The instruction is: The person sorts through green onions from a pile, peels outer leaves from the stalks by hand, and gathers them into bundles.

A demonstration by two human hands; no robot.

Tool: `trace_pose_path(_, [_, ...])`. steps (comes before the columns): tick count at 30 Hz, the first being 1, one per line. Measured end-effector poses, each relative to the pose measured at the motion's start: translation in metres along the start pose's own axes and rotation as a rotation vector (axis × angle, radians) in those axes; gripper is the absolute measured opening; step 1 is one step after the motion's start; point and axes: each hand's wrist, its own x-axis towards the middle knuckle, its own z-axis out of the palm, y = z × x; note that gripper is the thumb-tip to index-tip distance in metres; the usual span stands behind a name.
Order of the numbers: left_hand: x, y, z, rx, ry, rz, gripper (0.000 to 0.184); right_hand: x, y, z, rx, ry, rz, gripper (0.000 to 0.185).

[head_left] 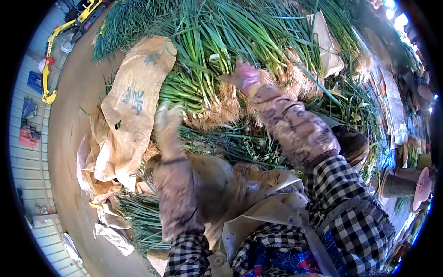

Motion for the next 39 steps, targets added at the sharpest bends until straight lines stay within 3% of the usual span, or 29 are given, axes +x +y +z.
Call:
trace_pose_path(1, [0.016, -0.023, 0.053, -0.096, -0.026, -0.008, 0.035, -0.001, -0.010, 0.012, -0.021, 0.057, -0.006, 0.105])
trace_pose_path(3, [0.050, 0.021, 0.079, -0.357, -0.105, -0.520, 0.063, 0.010, -0.017, 0.050, -0.137, 0.253, -0.068, 0.104])
trace_pose_path(4, [0.067, 0.043, 0.091, -0.463, -0.096, -0.777, 0.078, 0.015, -0.015, 0.052, -0.182, 0.242, -0.106, 0.096])
trace_pose_path(5, [0.072, 0.035, 0.116, -0.196, -0.108, -0.747, 0.081, 0.031, -0.009, 0.063, -0.201, 0.257, -0.111, 0.092])
trace_pose_path(7, [0.073, 0.011, 0.165, 0.034, -0.135, -0.711, 0.077, 0.068, 0.003, 0.083, -0.242, 0.279, -0.117, 0.085])
trace_pose_path(8, [0.076, 0.005, 0.177, -0.231, -0.140, -0.722, 0.074, 0.051, 0.002, 0.042, -0.068, 0.084, -0.080, 0.069])
trace_pose_path(9, [0.079, 0.004, 0.183, -0.497, -0.150, -0.728, 0.071, 0.076, 0.014, 0.064, -0.055, 0.194, -0.240, 0.053])
trace_pose_path(10, [0.079, 0.004, 0.189, -0.762, -0.162, -0.726, 0.069, 0.095, 0.041, 0.083, 0.331, -0.052, -0.264, 0.058])
trace_pose_path(12, [0.079, 0.019, 0.185, -1.002, -0.330, -0.828, 0.063, 0.070, 0.064, 0.058, 0.752, -0.281, -0.303, 0.063])
trace_pose_path(14, [0.077, 0.076, 0.150, -1.367, -0.228, -1.015, 0.062, 0.045, 0.078, 0.043, 0.819, -0.267, -0.340, 0.064])
trace_pose_path(16, [0.079, 0.127, 0.123, -1.242, -0.151, -1.036, 0.058, 0.014, 0.087, 0.036, 0.897, -0.242, -0.391, 0.065])
trace_pose_path(18, [0.077, 0.146, 0.123, -1.306, -0.176, -0.819, 0.052, -0.018, 0.097, 0.029, 0.973, -0.214, -0.445, 0.066])
trace_pose_path(20, [0.082, 0.164, 0.123, -1.222, -0.189, -0.638, 0.045, -0.050, 0.108, 0.003, 1.357, -0.051, -0.549, 0.060])
trace_pose_path(21, [0.089, 0.164, 0.135, -1.265, -0.204, -0.577, 0.042, -0.063, 0.112, -0.014, 1.726, -0.052, -0.647, 0.059])
trace_pose_path(23, [0.111, 0.177, 0.143, -1.354, -0.239, -0.455, 0.037, -0.070, 0.117, -0.046, 1.564, 0.260, -0.610, 0.055])
trace_pose_path(24, [0.117, 0.188, 0.136, -1.421, -0.337, -0.520, 0.038, -0.066, 0.133, -0.055, 1.446, 0.280, -0.608, 0.054])
trace_pose_path(25, [0.134, 0.220, 0.102, -1.484, -0.439, -0.593, 0.039, -0.071, 0.139, -0.076, 1.410, 0.269, -0.628, 0.053])
trace_pose_path(27, [0.158, 0.227, 0.109, -1.498, -0.361, -0.550, 0.035, -0.061, 0.147, -0.100, 1.486, 0.179, -0.500, 0.054])
trace_pose_path(29, [0.180, 0.212, 0.128, -1.405, -0.352, -0.723, 0.032, -0.025, 0.168, -0.089, 1.774, -0.022, -0.636, 0.057])
trace_pose_path(31, [0.191, 0.168, 0.165, -1.211, -0.427, -0.773, 0.029, -0.012, 0.175, -0.084, 1.452, 0.149, -0.417, 0.058])
trace_pose_path(33, [0.185, 0.154, 0.185, -0.832, -0.330, -0.945, 0.046, 0.083, 0.241, 0.003, 0.899, 0.058, -0.128, 0.059])
trace_pose_path(34, [0.168, 0.122, 0.223, -0.743, -0.266, -0.825, 0.057, 0.079, 0.250, 0.017, 0.875, 0.174, -0.192, 0.043])
trace_pose_path(36, [0.135, 0.122, 0.224, -0.947, -0.064, -0.689, 0.084, 0.081, 0.265, 0.042, 1.002, 0.190, -0.192, 0.031])
trace_pose_path(37, [0.127, 0.167, 0.175, -0.817, -0.065, -0.752, 0.073, 0.073, 0.261, 0.040, 1.149, 0.223, -0.250, 0.032])
trace_pose_path(39, [0.107, 0.154, 0.183, -1.063, 0.056, -0.582, 0.058, 0.030, 0.232, 0.014, 1.443, 0.287, -0.365, 0.036])
